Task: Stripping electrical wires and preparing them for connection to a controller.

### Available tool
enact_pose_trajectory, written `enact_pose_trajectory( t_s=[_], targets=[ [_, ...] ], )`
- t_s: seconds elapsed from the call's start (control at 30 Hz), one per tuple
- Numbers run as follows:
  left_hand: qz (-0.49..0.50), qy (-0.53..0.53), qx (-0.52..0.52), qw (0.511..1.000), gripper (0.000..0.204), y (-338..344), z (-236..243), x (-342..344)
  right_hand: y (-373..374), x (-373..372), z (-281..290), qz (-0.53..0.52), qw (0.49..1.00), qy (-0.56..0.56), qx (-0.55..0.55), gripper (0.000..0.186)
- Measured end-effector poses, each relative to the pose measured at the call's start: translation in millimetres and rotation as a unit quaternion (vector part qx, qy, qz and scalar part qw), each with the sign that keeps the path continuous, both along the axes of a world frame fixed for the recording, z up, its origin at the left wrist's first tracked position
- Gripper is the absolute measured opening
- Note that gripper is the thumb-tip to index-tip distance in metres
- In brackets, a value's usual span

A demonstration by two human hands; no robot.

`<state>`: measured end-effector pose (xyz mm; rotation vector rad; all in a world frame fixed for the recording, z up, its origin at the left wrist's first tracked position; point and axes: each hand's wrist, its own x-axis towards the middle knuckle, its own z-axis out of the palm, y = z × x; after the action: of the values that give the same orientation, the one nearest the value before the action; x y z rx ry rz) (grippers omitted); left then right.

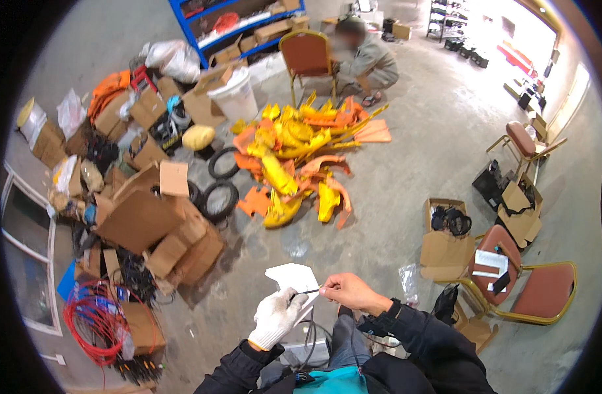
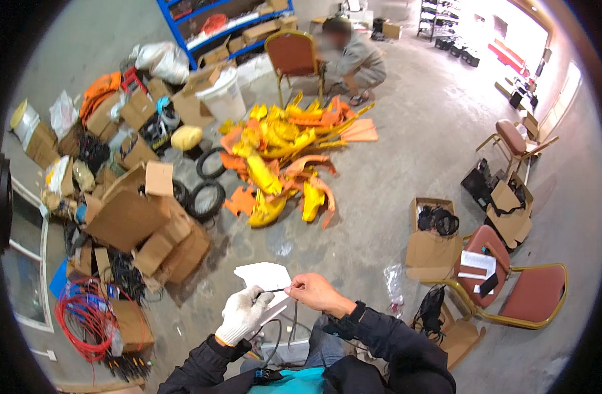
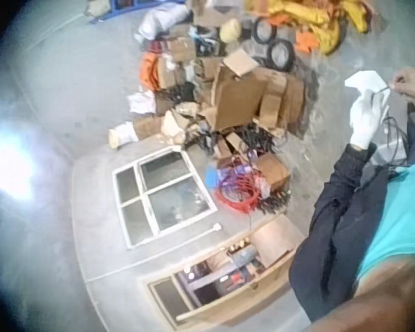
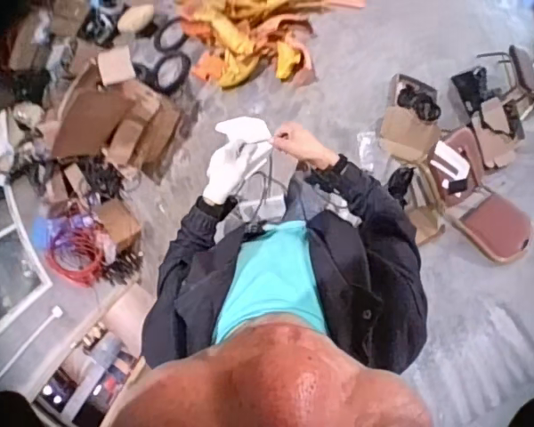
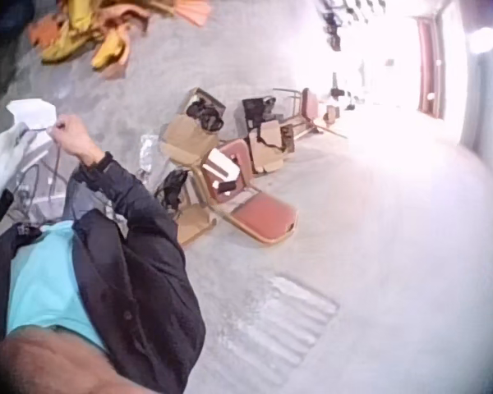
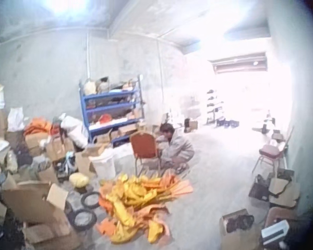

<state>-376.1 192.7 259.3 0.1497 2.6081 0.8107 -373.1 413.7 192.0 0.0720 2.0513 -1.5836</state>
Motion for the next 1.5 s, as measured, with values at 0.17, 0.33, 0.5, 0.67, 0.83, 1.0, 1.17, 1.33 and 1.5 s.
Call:
enact_pose_trajectory(
  t_s=[0.17,0.33,0.5,0.67,0.83,1.0,1.17,1.33,1.5],
  targets=[
    [-0.06,0.05,0.053,0.996,0.035,84.8,48.7,-59.8,85.1,-35.1,60.2,-0.141,0.98,0.101,-0.096,0.027],
    [-0.131,0.081,0.078,0.985,0.031,150.4,63.0,-119.0,154.8,-69.2,105.6,-0.185,0.976,0.112,-0.04,0.024],
    [-0.17,0.067,0.119,0.976,0.031,211.1,52.5,-184.2,209.9,-118.1,102.3,-0.194,0.974,0.113,0.001,0.025],
    [-0.229,0.078,0.119,0.963,0.028,284.0,36.7,-269.1,281.7,-189.6,86.9,-0.232,0.968,0.09,-0.001,0.023],
    [-0.279,0.054,0.158,0.946,0.03,378.5,44.6,-360.9,368.6,-255.2,90.5,-0.266,0.956,0.101,0.065,0.021],
    [-0.323,0.049,0.148,0.933,0.029,457.8,59.5,-443.2,443.9,-324.6,122.9,-0.328,0.944,0.033,0.002,0.017],
    [-0.266,0.014,0.146,0.953,0.032,518.5,40.6,-513.8,517.3,-412.2,121.8,-0.275,0.96,0.02,-0.041,0.017],
    [-0.139,-0.008,0.217,0.966,0.032,569.6,23.1,-589.1,625.5,-539.7,89.2,-0.177,0.983,0.031,-0.028,0.018],
    [0.112,0.03,0.136,0.984,0.037,577.6,19.3,-634.9,728.4,-731.2,61.1,-0.167,0.984,0.069,-0.009,0.026]
  ],
)
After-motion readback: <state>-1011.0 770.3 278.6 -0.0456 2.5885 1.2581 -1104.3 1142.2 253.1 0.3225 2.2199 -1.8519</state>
